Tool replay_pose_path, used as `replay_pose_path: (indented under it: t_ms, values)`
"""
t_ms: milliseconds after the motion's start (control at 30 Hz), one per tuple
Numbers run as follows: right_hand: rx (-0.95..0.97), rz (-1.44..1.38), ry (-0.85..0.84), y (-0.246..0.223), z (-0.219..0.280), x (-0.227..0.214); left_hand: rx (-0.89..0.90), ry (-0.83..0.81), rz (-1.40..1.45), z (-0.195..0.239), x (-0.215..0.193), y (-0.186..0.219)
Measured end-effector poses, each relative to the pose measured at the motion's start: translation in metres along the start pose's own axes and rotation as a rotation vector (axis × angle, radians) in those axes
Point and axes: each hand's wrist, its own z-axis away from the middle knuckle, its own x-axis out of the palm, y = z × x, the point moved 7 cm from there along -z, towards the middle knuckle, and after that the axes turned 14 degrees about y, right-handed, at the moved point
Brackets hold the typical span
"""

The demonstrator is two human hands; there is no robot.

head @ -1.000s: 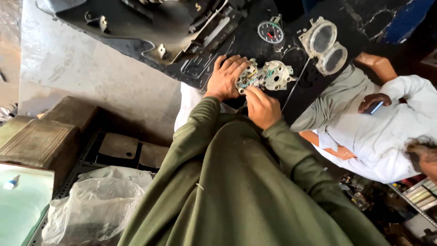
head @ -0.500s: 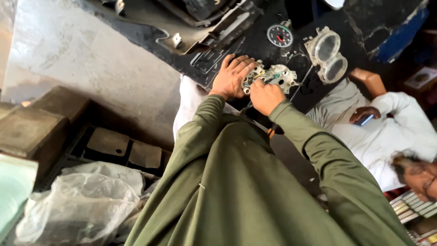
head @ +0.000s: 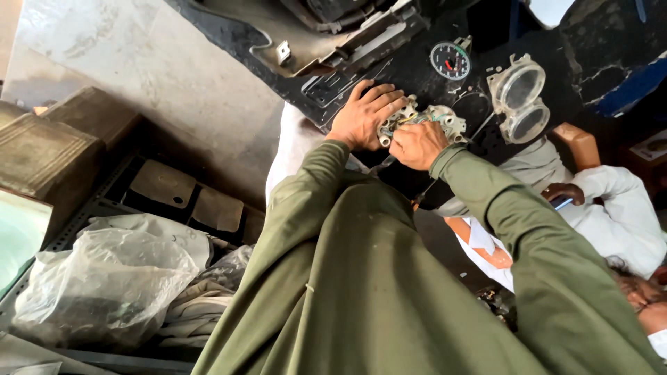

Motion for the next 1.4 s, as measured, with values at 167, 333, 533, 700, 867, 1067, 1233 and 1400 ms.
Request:
replay_pose_path:
  t_ms: [167,333,533,700,867,1067,1233,1400]
  values:
    - [0.032,-0.035,-0.052,0.013,0.006,0.011,-0.018,0.0,0.006,-0.001,0.001,-0.001]
    - [0.065,-0.095,-0.02,0.017,0.007,0.013,-0.014,0.006,0.011,-0.002,0.002,-0.003]
    - [0.045,-0.128,0.019,0.013,0.002,0.004,-0.032,-0.025,0.01,-0.004,0.002,-0.003]
    - [0.019,-0.258,-0.059,-0.012,0.041,-0.021,-0.001,-0.02,0.022,-0.01,-0.014,0.001]
    - [0.13,-0.229,0.046,-0.012,0.015,-0.04,0.019,0.0,-0.021,-0.011,-0.003,-0.006]
    - [0.266,-0.428,0.108,-0.008,0.041,-0.058,0.05,-0.004,-0.019,-0.01,-0.002,0.01]
    - [0.295,-0.54,0.262,0.001,0.066,-0.05,0.042,0.024,-0.016,-0.01,-0.004,0.018]
    - [0.245,-0.303,0.302,-0.016,0.058,-0.066,0.038,0.047,-0.003,-0.012,-0.01,0.025]
